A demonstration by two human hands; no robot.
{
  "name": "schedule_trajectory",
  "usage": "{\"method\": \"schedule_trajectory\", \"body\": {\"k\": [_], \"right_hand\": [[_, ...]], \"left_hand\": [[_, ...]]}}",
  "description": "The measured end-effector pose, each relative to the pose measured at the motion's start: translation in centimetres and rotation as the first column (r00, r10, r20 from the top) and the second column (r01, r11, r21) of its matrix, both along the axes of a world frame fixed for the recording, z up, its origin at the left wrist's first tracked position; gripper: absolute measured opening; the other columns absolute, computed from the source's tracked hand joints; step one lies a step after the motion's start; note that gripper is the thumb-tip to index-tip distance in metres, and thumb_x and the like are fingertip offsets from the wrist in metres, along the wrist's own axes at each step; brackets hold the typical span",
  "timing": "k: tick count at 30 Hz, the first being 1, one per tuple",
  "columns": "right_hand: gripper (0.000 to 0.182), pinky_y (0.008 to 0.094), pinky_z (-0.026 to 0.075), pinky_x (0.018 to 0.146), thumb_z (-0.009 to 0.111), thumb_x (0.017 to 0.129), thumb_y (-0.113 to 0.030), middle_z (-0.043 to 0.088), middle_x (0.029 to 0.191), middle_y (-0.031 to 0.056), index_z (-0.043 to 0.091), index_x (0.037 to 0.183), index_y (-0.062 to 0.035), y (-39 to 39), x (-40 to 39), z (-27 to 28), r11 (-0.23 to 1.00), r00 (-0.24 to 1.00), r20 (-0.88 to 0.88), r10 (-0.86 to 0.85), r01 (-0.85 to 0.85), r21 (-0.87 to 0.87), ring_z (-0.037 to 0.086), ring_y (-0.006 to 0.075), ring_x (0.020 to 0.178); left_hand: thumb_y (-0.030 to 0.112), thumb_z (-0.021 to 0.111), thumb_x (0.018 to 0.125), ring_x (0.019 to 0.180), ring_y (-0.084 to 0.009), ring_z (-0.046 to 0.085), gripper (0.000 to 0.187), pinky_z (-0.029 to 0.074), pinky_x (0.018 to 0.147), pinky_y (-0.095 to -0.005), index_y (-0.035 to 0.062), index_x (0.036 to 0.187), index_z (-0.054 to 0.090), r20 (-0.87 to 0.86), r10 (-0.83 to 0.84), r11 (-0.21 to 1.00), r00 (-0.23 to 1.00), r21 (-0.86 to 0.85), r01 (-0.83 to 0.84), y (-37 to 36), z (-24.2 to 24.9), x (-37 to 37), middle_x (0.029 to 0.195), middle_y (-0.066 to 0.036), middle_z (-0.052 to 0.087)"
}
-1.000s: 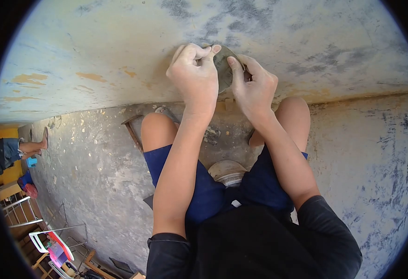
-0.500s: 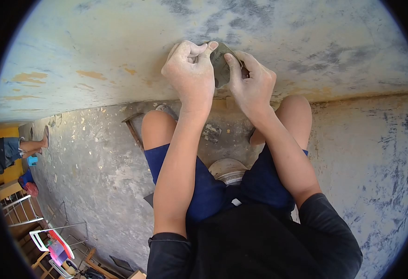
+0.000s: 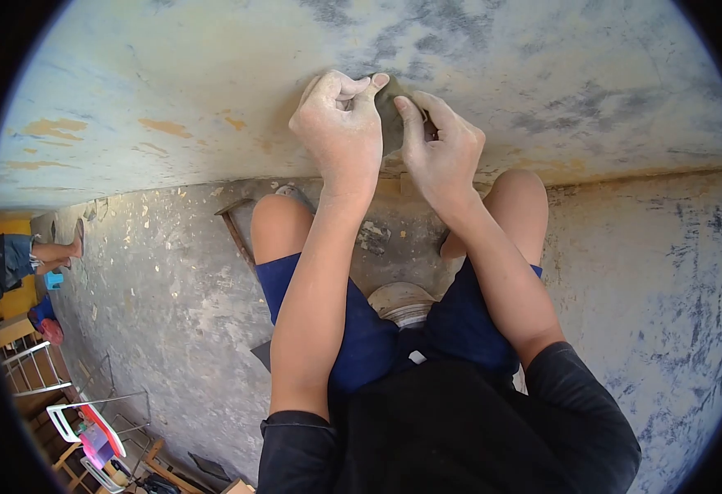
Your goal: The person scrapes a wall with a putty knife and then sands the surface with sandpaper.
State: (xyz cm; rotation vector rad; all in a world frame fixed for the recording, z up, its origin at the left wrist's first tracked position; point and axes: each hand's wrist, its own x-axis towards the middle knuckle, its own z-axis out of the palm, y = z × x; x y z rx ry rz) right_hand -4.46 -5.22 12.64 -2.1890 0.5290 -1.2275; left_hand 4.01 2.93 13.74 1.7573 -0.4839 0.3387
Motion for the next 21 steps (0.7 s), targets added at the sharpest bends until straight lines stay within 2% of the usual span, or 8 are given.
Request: {"method": "schedule_trajectory", "body": {"k": [3, 5, 8, 9, 11, 14, 17, 21], "right_hand": [[0.007, 0.0346, 0.05, 0.054, 0.079, 0.088, -0.008, 0.069, 0.068, 0.0126, 0.074, 0.091, -0.0042, 0.8, 1.4, -0.2, 0.993, 0.992, 0.098, 0.078, -0.069, -0.093, 0.066, 0.0272, 0.056], [0.007, 0.0346, 0.05, 0.054, 0.078, 0.088, -0.008, 0.069, 0.068, 0.0125, 0.074, 0.091, -0.0042, 0.3, 1.3, -0.3, 0.994, 0.996, 0.062, 0.068, -0.062, -0.088, 0.066, 0.0268, 0.056], [0.006, 0.0345, 0.05, 0.054, 0.078, 0.088, -0.008, 0.07, 0.068, 0.0124, 0.075, 0.09, -0.0039, -0.7, 0.5, 0.0, 0.995, 0.998, 0.033, 0.049, -0.046, -0.085, 0.067, 0.0257, 0.057], [0.006, 0.0344, 0.05, 0.054, 0.078, 0.088, -0.008, 0.07, 0.069, 0.0124, 0.075, 0.09, -0.0037, -0.8, 0.3, 0.0, 0.996, 0.998, 0.047, 0.039, -0.036, -0.079, 0.067, 0.0251, 0.056], [0.006, 0.0345, 0.05, 0.054, 0.078, 0.088, -0.008, 0.07, 0.069, 0.0125, 0.075, 0.09, -0.0037, -1.1, -0.4, 0.0, 0.999, 1.0, 0.016, 0.01, -0.009, -0.049, 0.067, 0.0246, 0.056], [0.006, 0.0346, 0.05, 0.054, 0.078, 0.087, -0.008, 0.07, 0.069, 0.0126, 0.075, 0.09, -0.0036, -0.6, -0.2, 0.2, 0.999, 1.0, 0.012, -0.003, 0.003, -0.034, 0.067, 0.0246, 0.056], [0.006, 0.0348, 0.05, 0.054, 0.078, 0.087, -0.008, 0.07, 0.069, 0.0125, 0.074, 0.09, -0.0035, 0.1, 1.1, -0.4, 0.996, 0.997, 0.054, 0.05, -0.046, -0.081, 0.067, 0.0255, 0.056], [0.007, 0.0354, 0.05, 0.054, 0.078, 0.088, -0.008, 0.07, 0.069, 0.012, 0.074, 0.09, -0.0032, -0.9, 0.7, -0.6, 0.99, 0.997, 0.054, 0.059, -0.052, -0.129, 0.066, 0.0264, 0.056]], "left_hand": [[0.009, 0.088, 0.083, 0.063, -0.0058, 0.054, 0.024, 0.044, 0.06, -0.0247, -0.0003, 0.076, 0.067, 0.045, 0.058, 0.998, 0.997, 0.016, -0.058, 0.8, 0.5, 0.5, 0.069, -0.006, 0.069], [-0.005, 0.08, 0.081, 0.06, -0.0097, 0.049, 0.02, 0.042, 0.055, -0.0295, -0.0022, 0.071, 0.064, -0.167, 0.037, 0.994, 0.985, -0.099, -0.054, 1.2, 0.8, 0.9, 0.07, -0.009, 0.065], [0.009, 0.088, 0.083, 0.065, -0.0048, 0.057, 0.023, 0.046, 0.062, -0.0239, 0.0002, 0.075, 0.068, -0.119, -0.03, 0.977, 0.992, -0.212, 0.004, 0.0, -0.1, 0.3, 0.071, -0.006, 0.071], [0.009, 0.088, 0.083, 0.065, -0.0048, 0.057, 0.023, 0.046, 0.062, -0.0239, 0.0002, 0.075, 0.068, -0.119, -0.029, 0.978, 0.992, -0.21, 0.004, -0.3, -0.1, 0.0, 0.071, -0.006, 0.071], [0.009, 0.088, 0.083, 0.066, -0.0056, 0.059, 0.023, 0.048, 0.064, -0.0245, 0.0004, 0.075, 0.068, -0.064, 0.011, 1.0, 0.998, -0.015, -0.012, -0.7, 0.1, -0.6, 0.072, -0.004, 0.072], [0.009, 0.088, 0.083, 0.065, -0.0063, 0.059, 0.023, 0.048, 0.064, -0.0251, 0.0002, 0.074, 0.068, -0.024, 0.0, 1.0, 1.0, 0.015, 0.0, -0.3, 0.2, -0.4, 0.072, -0.004, 0.072], [0.01, 0.088, 0.083, 0.065, -0.007, 0.058, 0.024, 0.048, 0.063, -0.0254, -0.0004, 0.075, 0.068, -0.027, 0.078, 0.994, 0.997, -0.071, -0.08, 0.4, -0.5, 0.6, 0.072, -0.004, 0.071], [0.01, 0.088, 0.083, 0.064, -0.0073, 0.058, 0.025, 0.048, 0.063, -0.0253, -0.0011, 0.075, 0.068, -0.094, 0.058, 0.993, 0.994, -0.094, -0.066, 0.1, -0.2, 0.3, 0.073, -0.005, 0.071]]}}
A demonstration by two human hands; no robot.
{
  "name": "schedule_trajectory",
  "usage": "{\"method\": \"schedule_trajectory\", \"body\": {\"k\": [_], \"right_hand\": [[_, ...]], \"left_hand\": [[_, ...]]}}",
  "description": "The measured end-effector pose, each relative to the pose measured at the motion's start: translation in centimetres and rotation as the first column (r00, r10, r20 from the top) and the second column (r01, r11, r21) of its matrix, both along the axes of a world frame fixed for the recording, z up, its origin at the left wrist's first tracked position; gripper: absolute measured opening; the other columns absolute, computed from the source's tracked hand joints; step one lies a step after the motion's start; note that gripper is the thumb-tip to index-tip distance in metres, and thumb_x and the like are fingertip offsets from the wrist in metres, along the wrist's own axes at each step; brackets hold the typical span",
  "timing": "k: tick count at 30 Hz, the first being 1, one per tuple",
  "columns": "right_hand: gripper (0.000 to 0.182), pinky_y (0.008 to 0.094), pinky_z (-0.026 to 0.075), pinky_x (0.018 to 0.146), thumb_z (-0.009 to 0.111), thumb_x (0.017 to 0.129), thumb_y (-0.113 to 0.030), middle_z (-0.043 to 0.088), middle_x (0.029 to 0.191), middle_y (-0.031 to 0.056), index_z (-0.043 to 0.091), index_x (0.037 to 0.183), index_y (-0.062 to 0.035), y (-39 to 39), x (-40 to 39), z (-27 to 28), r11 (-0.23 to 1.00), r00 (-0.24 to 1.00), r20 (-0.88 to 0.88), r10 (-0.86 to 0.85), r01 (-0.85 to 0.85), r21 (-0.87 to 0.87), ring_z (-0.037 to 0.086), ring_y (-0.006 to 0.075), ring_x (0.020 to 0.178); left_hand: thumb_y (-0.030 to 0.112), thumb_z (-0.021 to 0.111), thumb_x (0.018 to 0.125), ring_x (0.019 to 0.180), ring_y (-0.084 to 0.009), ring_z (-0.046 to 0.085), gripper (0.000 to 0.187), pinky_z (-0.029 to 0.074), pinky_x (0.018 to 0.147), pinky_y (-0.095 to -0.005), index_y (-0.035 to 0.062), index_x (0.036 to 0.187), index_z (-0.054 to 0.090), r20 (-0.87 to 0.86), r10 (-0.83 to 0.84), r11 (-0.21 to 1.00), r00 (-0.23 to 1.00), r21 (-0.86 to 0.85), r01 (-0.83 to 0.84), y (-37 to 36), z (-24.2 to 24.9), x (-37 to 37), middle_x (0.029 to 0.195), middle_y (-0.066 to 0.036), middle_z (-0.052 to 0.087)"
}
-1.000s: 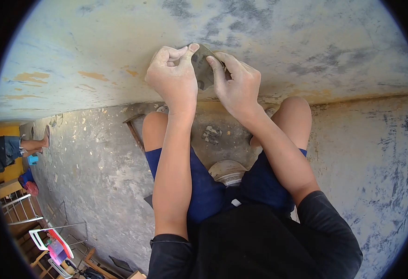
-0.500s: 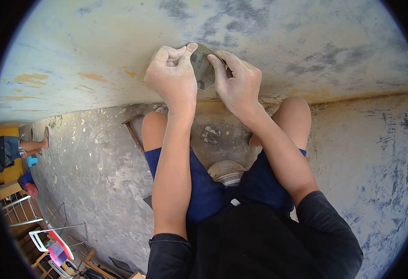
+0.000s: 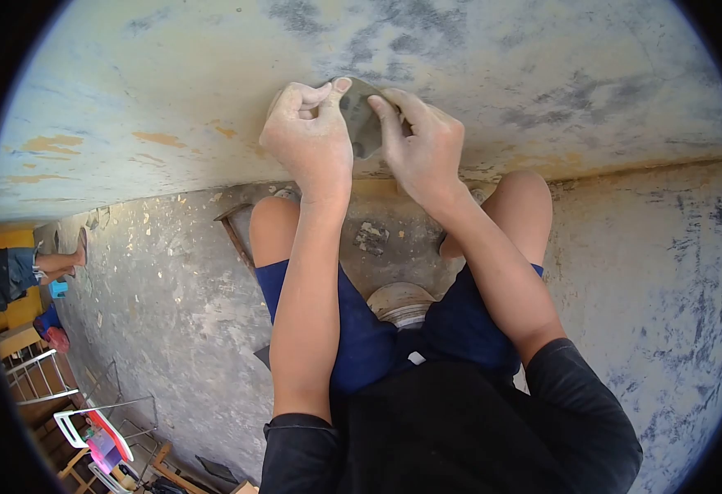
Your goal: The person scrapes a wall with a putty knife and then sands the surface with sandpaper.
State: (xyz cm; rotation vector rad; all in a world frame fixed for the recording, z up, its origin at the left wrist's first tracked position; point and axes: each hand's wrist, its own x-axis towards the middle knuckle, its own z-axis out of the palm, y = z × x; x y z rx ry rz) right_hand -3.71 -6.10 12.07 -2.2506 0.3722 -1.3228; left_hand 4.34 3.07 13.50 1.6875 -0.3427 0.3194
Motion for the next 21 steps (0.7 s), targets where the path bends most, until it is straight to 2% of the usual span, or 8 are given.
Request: {"method": "schedule_trajectory", "body": {"k": [5, 6, 10, 12, 13, 16, 18, 21], "right_hand": [[0.007, 0.0355, 0.051, 0.054, 0.077, 0.088, -0.009, 0.07, 0.069, 0.0123, 0.074, 0.092, -0.0032, -0.1, -1.6, 0.4, 0.994, 0.994, -0.081, -0.071, 0.077, 0.075, 0.067, 0.0267, 0.057], [0.008, 0.0356, 0.051, 0.055, 0.077, 0.089, -0.009, 0.07, 0.07, 0.0125, 0.075, 0.093, -0.0032, 0.2, -1.4, 0.5, 0.994, 0.996, -0.068, -0.064, 0.07, 0.081, 0.068, 0.0267, 0.059], [0.007, 0.0357, 0.053, 0.057, 0.077, 0.089, -0.01, 0.071, 0.072, 0.0131, 0.075, 0.091, -0.0032, 1.2, 0.4, 0.1, 1.0, 1.0, -0.001, 0.01, -0.01, 0.025, 0.07, 0.0263, 0.062], [0.007, 0.0357, 0.053, 0.057, 0.077, 0.089, -0.01, 0.071, 0.072, 0.0131, 0.075, 0.091, -0.0032, 0.8, 0.2, 0.2, 1.0, 1.0, -0.009, 0.007, -0.007, 0.018, 0.07, 0.0263, 0.062], [0.006, 0.0356, 0.053, 0.058, 0.076, 0.089, -0.009, 0.071, 0.073, 0.0131, 0.075, 0.09, -0.0033, 0.5, 0.1, 0.3, 1.0, 1.0, -0.02, 0.006, -0.006, 0.007, 0.07, 0.0263, 0.062], [0.006, 0.0357, 0.053, 0.058, 0.076, 0.089, -0.009, 0.072, 0.073, 0.0134, 0.075, 0.09, -0.0033, -0.3, -0.9, 0.5, 0.998, 0.999, -0.015, -0.043, 0.044, 0.037, 0.071, 0.0266, 0.062], [0.006, 0.0356, 0.052, 0.057, 0.076, 0.089, -0.009, 0.071, 0.073, 0.0132, 0.075, 0.09, -0.0033, -0.2, -1.1, 0.4, 0.995, 0.997, -0.054, -0.062, 0.066, 0.068, 0.07, 0.0264, 0.061], [0.006, 0.0355, 0.051, 0.056, 0.076, 0.089, -0.009, 0.071, 0.071, 0.0124, 0.075, 0.09, -0.0033, 0.1, -0.4, 0.3, 0.996, 0.998, -0.044, -0.041, 0.044, 0.075, 0.068, 0.0262, 0.059]], "left_hand": [[0.012, 0.089, 0.082, 0.062, -0.0076, 0.056, 0.026, 0.046, 0.061, -0.0262, -0.0007, 0.074, 0.068, 0.072, -0.069, 0.997, 0.995, 0.027, 0.068, -1.2, -0.9, -0.6, 0.072, -0.005, 0.071], [0.013, 0.089, 0.082, 0.061, -0.0078, 0.055, 0.025, 0.044, 0.06, -0.0262, 0.0004, 0.075, 0.068, 0.052, -0.07, 0.994, 0.996, 0.084, 0.066, -0.7, -0.3, -0.7, 0.071, -0.005, 0.07], [0.012, 0.089, 0.083, 0.06, -0.0078, 0.054, 0.025, 0.043, 0.059, -0.0253, 0.0009, 0.075, 0.068, 0.123, 0.027, 0.993, 0.992, 0.107, -0.04, 0.5, 0.2, 0.1, 0.07, -0.005, 0.069], [0.011, 0.088, 0.082, 0.059, -0.0078, 0.052, 0.025, 0.042, 0.059, -0.0249, 0.0009, 0.074, 0.068, -0.05, 0.032, 0.999, 0.998, 0.045, -0.03, 0.7, 0.5, 0.2, 0.069, -0.005, 0.068], [0.011, 0.088, 0.082, 0.059, -0.0078, 0.052, 0.025, 0.042, 0.059, -0.0249, 0.0009, 0.074, 0.068, -0.052, 0.028, 0.999, 0.998, 0.045, -0.026, 0.2, 0.2, 0.0, 0.069, -0.005, 0.068], [0.01, 0.088, 0.082, 0.057, -0.0068, 0.049, 0.024, 0.041, 0.058, -0.0249, 0.0005, 0.074, 0.068, 0.046, -0.016, 0.998, 0.999, -0.057, 0.019, -1.1, -0.5, -0.7, 0.067, -0.002, 0.066], [0.008, 0.087, 0.083, 0.058, -0.0063, 0.047, 0.024, 0.041, 0.057, -0.0251, 0.0002, 0.073, 0.067, 0.114, -0.009, 0.997, 0.993, 0.081, 0.0, -1.3, -0.6, -1.0, 0.067, 0.001, 0.064], [0.007, 0.087, 0.084, 0.058, -0.0059, 0.045, 0.024, 0.041, 0.057, -0.0251, 0.0002, 0.073, 0.066, 0.16, -0.013, 0.997, 0.987, 0.083, 0.0, -0.6, -0.1, -0.5, 0.066, 0.002, 0.062]]}}
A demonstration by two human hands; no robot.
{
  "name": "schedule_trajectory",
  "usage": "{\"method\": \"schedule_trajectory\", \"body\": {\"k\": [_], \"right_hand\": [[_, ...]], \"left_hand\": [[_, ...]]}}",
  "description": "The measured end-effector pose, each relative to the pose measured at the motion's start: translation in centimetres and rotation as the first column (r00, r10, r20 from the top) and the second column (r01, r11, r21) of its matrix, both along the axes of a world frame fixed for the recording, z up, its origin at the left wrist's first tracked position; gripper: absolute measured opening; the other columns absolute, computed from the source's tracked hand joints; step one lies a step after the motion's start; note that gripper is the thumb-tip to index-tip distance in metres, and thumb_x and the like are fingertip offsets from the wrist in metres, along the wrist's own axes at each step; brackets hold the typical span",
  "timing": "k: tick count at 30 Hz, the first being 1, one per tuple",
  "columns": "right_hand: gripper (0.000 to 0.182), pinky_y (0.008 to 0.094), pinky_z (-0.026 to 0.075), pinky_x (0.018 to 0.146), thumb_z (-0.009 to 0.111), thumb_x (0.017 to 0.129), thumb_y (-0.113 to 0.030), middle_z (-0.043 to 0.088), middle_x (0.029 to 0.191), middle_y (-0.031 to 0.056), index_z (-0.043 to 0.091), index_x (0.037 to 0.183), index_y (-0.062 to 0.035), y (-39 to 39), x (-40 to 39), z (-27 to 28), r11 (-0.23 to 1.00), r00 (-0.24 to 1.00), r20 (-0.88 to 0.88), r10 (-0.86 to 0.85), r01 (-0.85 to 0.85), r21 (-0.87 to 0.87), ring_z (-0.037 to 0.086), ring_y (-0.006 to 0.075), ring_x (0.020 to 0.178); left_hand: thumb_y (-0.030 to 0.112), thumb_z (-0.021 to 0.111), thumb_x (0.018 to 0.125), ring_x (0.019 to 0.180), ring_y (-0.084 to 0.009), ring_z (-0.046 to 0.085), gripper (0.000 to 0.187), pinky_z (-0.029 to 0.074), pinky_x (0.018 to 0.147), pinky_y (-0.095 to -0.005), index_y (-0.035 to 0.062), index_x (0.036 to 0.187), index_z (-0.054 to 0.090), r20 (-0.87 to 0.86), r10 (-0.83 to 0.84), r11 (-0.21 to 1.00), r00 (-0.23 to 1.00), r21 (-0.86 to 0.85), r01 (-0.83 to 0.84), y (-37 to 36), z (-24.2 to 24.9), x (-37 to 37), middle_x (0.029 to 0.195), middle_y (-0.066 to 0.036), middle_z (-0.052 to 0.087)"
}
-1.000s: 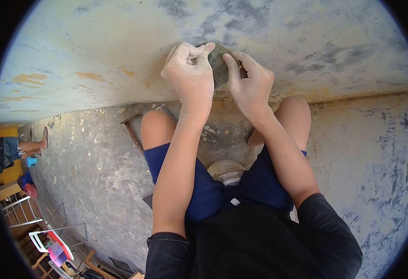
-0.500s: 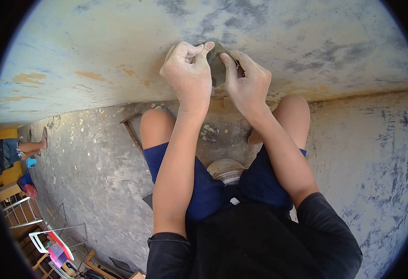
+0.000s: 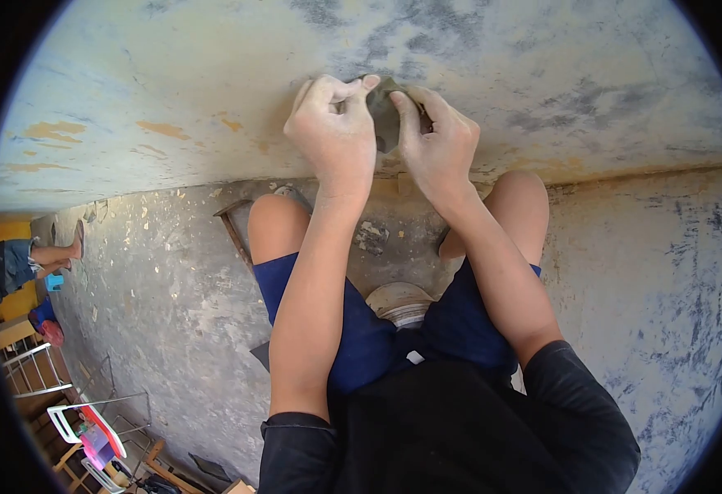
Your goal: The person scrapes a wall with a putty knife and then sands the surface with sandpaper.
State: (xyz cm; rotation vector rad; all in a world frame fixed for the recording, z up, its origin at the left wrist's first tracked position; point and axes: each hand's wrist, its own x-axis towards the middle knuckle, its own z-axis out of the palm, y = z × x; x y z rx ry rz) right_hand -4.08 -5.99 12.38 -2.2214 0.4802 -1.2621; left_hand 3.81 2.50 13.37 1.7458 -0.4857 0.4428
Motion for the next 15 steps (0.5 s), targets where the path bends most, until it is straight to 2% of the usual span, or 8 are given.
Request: {"method": "schedule_trajectory", "body": {"k": [1, 3, 6, 9, 11, 13, 15], "right_hand": [[0.006, 0.0354, 0.05, 0.054, 0.077, 0.089, -0.009, 0.07, 0.07, 0.0119, 0.074, 0.09, -0.0033, 0.1, 0.4, -0.1, 0.999, 0.998, 0.043, 0.035, -0.034, -0.025, 0.067, 0.026, 0.058], [0.007, 0.0353, 0.05, 0.054, 0.077, 0.089, -0.009, 0.07, 0.069, 0.0115, 0.074, 0.09, -0.0035, 0.6, 0.7, -0.4, 0.997, 0.998, 0.027, 0.051, -0.049, -0.052, 0.067, 0.0262, 0.057], [0.008, 0.0353, 0.049, 0.053, 0.078, 0.089, -0.01, 0.068, 0.067, 0.011, 0.073, 0.091, -0.004, 0.1, 0.3, -0.4, 0.995, 0.998, 0.025, 0.063, -0.061, -0.075, 0.066, 0.0265, 0.057], [0.009, 0.0354, 0.049, 0.053, 0.078, 0.088, -0.009, 0.068, 0.067, 0.0114, 0.073, 0.091, -0.0036, -0.3, -0.7, -0.2, 0.996, 0.998, 0.061, 0.018, -0.012, -0.091, 0.066, 0.0266, 0.056], [0.009, 0.0362, 0.05, 0.054, 0.079, 0.087, -0.009, 0.068, 0.068, 0.0123, 0.073, 0.09, -0.0033, 0.0, -1.5, -0.2, 0.997, 0.996, -0.054, -0.067, 0.068, 0.034, 0.066, 0.0273, 0.057], [0.009, 0.0366, 0.05, 0.055, 0.079, 0.087, -0.009, 0.068, 0.068, 0.0127, 0.073, 0.09, -0.0031, 0.5, -0.9, 0.0, 1.0, 1.0, -0.003, -0.025, 0.025, 0.003, 0.066, 0.0275, 0.057], [0.009, 0.0371, 0.05, 0.055, 0.079, 0.087, -0.009, 0.068, 0.069, 0.0131, 0.073, 0.09, -0.003, 1.0, -0.1, -0.2, 1.0, 0.999, 0.049, 0.016, -0.015, -0.022, 0.066, 0.0277, 0.058]], "left_hand": [[0.007, 0.087, 0.084, 0.058, -0.0059, 0.045, 0.024, 0.041, 0.057, -0.0251, 0.0002, 0.073, 0.066, 0.002, 0.004, 1.0, 1.0, -0.003, -0.004, 0.4, 0.1, 0.3, 0.066, 0.002, 0.062], [0.007, 0.087, 0.083, 0.058, -0.006, 0.046, 0.024, 0.041, 0.057, -0.025, 0.0005, 0.072, 0.066, -0.125, 0.03, 0.997, 0.992, -0.063, -0.038, 1.2, 0.2, 0.8, 0.066, 0.0, 0.062], [0.006, 0.086, 0.083, 0.06, -0.0052, 0.048, 0.023, 0.041, 0.056, -0.0242, 0.0005, 0.073, 0.067, -0.149, -0.01, 0.993, 0.989, -0.12, -0.008, 0.4, -0.6, 0.8, 0.065, 0.0, 0.062], [0.005, 0.085, 0.084, 0.061, -0.0057, 0.051, 0.022, 0.041, 0.055, -0.0236, 0.0004, 0.073, 0.067, -0.047, -0.045, 0.997, 0.998, -0.058, 0.042, -0.6, -0.5, -0.3, 0.068, -0.002, 0.063], [0.005, 0.086, 0.084, 0.061, -0.006, 0.052, 0.021, 0.041, 0.054, -0.0238, 0.0006, 0.073, 0.067, -0.043, -0.067, 0.996, 0.997, -0.061, 0.064, -0.8, -0.8, -0.5, 0.069, -0.003, 0.063], [0.006, 0.086, 0.083, 0.062, -0.0062, 0.052, 0.021, 0.04, 0.053, -0.0241, 0.0008, 0.074, 0.068, -0.034, -0.087, 0.994, 0.996, -0.067, 0.085, -0.7, -0.3, -0.4, 0.071, -0.003, 0.064], [-0.004, 0.079, 0.081, 0.06, -0.0131, 0.057, 0.016, 0.044, 0.054, -0.029, -0.0011, 0.073, 0.065, 0.002, -0.001, 0.998, 1.0, -0.055, 0.001, 0.0, 0.3, -0.3, 0.074, -0.008, 0.066]]}}
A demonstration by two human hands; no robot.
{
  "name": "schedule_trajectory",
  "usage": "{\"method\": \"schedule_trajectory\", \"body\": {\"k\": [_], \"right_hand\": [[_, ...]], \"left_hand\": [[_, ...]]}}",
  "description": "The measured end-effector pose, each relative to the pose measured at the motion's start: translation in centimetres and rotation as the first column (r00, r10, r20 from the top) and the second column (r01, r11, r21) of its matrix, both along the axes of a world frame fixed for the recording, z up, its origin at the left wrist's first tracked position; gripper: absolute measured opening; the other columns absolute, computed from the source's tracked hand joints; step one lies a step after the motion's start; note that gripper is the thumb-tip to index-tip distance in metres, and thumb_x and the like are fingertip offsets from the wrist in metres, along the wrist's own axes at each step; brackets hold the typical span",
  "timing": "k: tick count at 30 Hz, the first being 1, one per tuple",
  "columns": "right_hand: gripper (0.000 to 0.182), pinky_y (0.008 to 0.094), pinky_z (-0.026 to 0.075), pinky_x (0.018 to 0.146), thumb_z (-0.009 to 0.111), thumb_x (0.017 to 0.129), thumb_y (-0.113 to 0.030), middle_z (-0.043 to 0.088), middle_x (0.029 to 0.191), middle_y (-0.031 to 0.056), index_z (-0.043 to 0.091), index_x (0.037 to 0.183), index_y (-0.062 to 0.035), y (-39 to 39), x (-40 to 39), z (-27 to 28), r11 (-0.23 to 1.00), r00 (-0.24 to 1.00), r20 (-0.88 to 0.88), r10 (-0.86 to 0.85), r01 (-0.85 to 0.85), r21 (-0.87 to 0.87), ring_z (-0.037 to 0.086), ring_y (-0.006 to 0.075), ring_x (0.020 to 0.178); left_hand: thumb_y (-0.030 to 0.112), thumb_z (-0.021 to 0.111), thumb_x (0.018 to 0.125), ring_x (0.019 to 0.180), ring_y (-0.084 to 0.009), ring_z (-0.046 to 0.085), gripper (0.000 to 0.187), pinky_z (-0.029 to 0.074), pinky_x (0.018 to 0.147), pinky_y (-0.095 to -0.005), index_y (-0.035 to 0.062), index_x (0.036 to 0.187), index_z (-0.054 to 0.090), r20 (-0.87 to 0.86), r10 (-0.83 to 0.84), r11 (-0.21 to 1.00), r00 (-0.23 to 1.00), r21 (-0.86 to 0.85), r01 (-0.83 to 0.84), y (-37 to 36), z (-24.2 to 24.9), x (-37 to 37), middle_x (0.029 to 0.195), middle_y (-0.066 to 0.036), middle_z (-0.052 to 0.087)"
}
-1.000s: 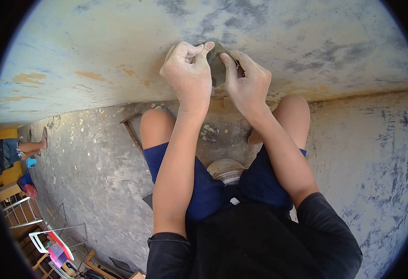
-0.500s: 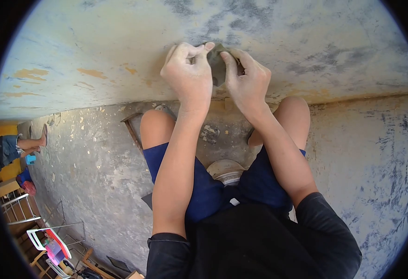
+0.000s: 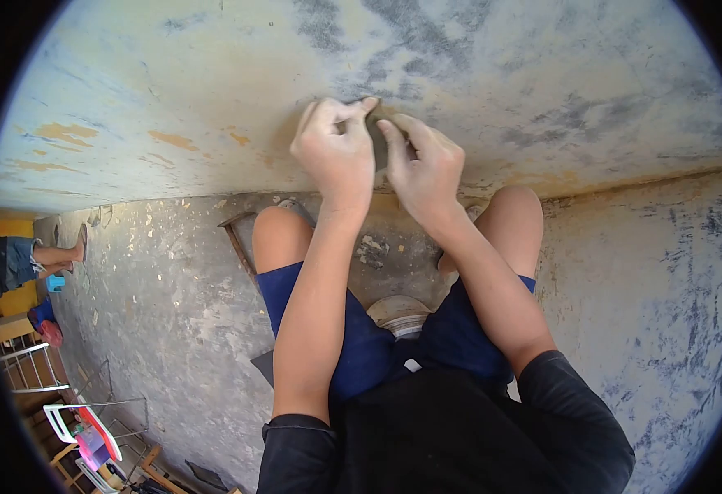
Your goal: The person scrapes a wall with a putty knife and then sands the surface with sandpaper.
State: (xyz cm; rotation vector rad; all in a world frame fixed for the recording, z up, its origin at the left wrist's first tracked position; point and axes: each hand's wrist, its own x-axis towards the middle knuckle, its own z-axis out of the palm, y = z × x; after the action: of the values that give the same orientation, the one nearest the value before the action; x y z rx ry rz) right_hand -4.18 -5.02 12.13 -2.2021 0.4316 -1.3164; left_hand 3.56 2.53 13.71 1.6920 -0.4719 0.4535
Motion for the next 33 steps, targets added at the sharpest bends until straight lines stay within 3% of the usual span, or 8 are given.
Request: {"method": "schedule_trajectory", "body": {"k": [9, 15, 18, 21, 23, 29, 30, 33], "right_hand": [[0.007, 0.0384, 0.051, 0.056, 0.077, 0.089, -0.01, 0.07, 0.07, 0.0142, 0.074, 0.09, -0.0036, -1.8, -1.4, 0.0, 0.997, 0.997, -0.029, -0.068, 0.069, 0.021, 0.068, 0.0296, 0.06], [0.006, 0.0384, 0.052, 0.057, 0.077, 0.089, -0.009, 0.07, 0.071, 0.0154, 0.074, 0.09, -0.0035, -0.8, 0.1, -0.4, 0.999, 0.999, 0.009, 0.037, -0.037, -0.004, 0.069, 0.0308, 0.061], [0.007, 0.0395, 0.052, 0.058, 0.077, 0.088, -0.009, 0.07, 0.071, 0.016, 0.075, 0.091, -0.0036, -0.6, 0.2, -0.1, 0.999, 0.999, 0.024, 0.045, -0.045, -0.006, 0.069, 0.0333, 0.064], [0.009, 0.0397, 0.05, 0.058, 0.077, 0.089, -0.011, 0.069, 0.072, 0.0181, 0.075, 0.092, -0.003, -1.7, -1.0, -0.1, 0.996, 0.998, -0.055, 0.007, -0.002, 0.084, 0.068, 0.0344, 0.063], [0.013, 0.0394, 0.048, 0.057, 0.077, 0.09, -0.015, 0.066, 0.071, 0.0204, 0.075, 0.093, -0.0019, -1.8, -1.8, 0.5, 0.975, 0.984, -0.174, 0.038, 0.002, 0.222, 0.065, 0.0355, 0.06], [0.017, 0.0394, 0.048, 0.057, 0.077, 0.091, -0.018, 0.064, 0.069, 0.022, 0.076, 0.096, -0.0023, -1.3, -1.3, -0.1, 0.975, 0.979, -0.165, 0.115, -0.079, 0.209, 0.064, 0.0351, 0.057], [0.016, 0.0395, 0.048, 0.057, 0.077, 0.092, -0.018, 0.065, 0.07, 0.0223, 0.076, 0.097, -0.0023, -1.0, -1.1, 0.0, 0.973, 0.971, -0.212, 0.11, -0.062, 0.222, 0.065, 0.0353, 0.058], [0.016, 0.0393, 0.049, 0.058, 0.076, 0.092, -0.017, 0.065, 0.07, 0.0225, 0.076, 0.099, -0.0016, -0.8, -0.7, -0.3, 0.981, 0.973, -0.18, 0.144, -0.116, 0.159, 0.065, 0.0355, 0.059]], "left_hand": [[-0.004, 0.081, 0.08, 0.058, -0.0175, 0.058, 0.019, 0.045, 0.055, -0.0324, -0.0016, 0.072, 0.064, -0.001, -0.008, 0.998, 1.0, 0.055, 0.008, -1.1, -0.6, -1.1, 0.072, -0.01, 0.063], [0.01, 0.088, 0.081, 0.057, -0.0096, 0.044, 0.025, 0.039, 0.055, -0.0297, -0.0002, 0.073, 0.067, 0.038, 0.068, 0.998, 0.997, 0.008, -0.068, 0.1, -1.1, 0.2, 0.066, -0.002, 0.059], [-0.01, 0.072, 0.081, 0.069, -0.0232, 0.074, 0.016, 0.051, 0.06, -0.0332, -0.0023, 0.073, 0.061, -0.089, 0.024, 1.0, 0.996, -0.015, -0.025, 0.3, -0.2, -0.3, 0.076, -0.015, 0.071], [-0.009, 0.071, 0.082, 0.076, -0.0266, 0.077, 0.017, 0.053, 0.063, -0.0344, -0.0015, 0.072, 0.06, -0.093, -0.028, 0.997, 0.995, 0.074, 0.035, -0.1, -0.8, -0.6, 0.076, -0.015, 0.073], [-0.006, 0.07, 0.084, 0.077, -0.0295, 0.076, 0.017, 0.054, 0.066, -0.0367, -0.0018, 0.072, 0.058, -0.099, -0.115, 0.992, 0.988, -0.07, 0.108, -0.8, -2.0, -0.6, 0.075, -0.016, 0.073], [-0.002, 0.073, 0.083, 0.074, -0.0343, 0.071, 0.017, 0.053, 0.067, -0.041, -0.0011, 0.073, 0.059, -0.055, -0.088, 0.996, 0.995, 0.016, 0.089, 0.5, -2.1, 0.4, 0.078, -0.016, 0.071], [-0.003, 0.078, 0.083, 0.066, -0.0216, 0.069, 0.026, 0.052, 0.061, -0.0334, -0.0037, 0.07, 0.055, -0.037, -0.012, 0.997, 0.999, 0.076, 0.015, 0.9, -1.9, 0.4, 0.075, -0.016, 0.068], [0.0, 0.083, 0.082, 0.065, -0.021, 0.067, 0.029, 0.052, 0.062, -0.0334, -0.0043, 0.071, 0.056, -0.09, 0.014, 1.0, 0.996, -0.016, -0.016, 1.0, -2.2, 0.6, 0.074, -0.015, 0.067]]}}
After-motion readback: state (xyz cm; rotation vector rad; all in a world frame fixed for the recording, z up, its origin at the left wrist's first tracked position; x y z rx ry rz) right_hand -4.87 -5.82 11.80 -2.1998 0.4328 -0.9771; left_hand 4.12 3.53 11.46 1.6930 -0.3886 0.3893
